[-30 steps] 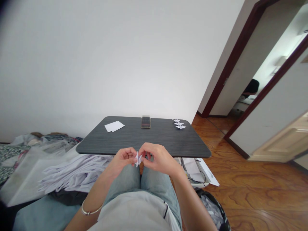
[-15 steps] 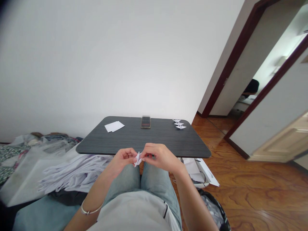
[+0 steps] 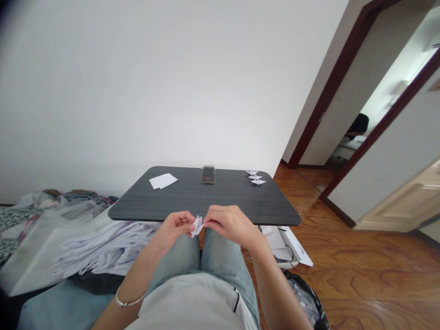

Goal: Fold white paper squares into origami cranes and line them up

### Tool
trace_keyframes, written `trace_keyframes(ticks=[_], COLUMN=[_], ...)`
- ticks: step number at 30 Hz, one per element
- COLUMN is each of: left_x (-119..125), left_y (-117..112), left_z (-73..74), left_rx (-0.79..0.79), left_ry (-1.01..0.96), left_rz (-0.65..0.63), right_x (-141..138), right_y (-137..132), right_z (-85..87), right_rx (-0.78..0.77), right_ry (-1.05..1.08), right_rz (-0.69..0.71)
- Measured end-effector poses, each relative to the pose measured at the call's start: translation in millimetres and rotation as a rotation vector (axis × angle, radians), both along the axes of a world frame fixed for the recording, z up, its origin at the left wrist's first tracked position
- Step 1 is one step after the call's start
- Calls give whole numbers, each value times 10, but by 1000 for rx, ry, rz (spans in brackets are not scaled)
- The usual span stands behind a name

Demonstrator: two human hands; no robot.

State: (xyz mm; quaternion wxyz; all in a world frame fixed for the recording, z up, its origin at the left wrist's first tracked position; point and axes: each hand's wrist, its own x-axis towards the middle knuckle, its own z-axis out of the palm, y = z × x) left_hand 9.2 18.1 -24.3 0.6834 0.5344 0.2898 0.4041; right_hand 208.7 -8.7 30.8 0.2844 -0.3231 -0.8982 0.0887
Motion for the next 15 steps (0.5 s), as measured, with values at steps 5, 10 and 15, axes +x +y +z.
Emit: trace_keyframes(ticks=[5, 10, 15], left_x=[-6, -12, -9], left_y=[4, 10, 6], left_z=[-5, -24, -30], left_rx=[-5, 4, 2], left_ry=[11, 5, 3], left_rz=[18, -2, -14], right_x=[16, 10, 5], right_y=[-20, -31, -28], right_z=[-1, 15, 30], right_rx=[79, 67, 32], right_ry=[-108, -146, -117], right_rz=[-31, -17, -76])
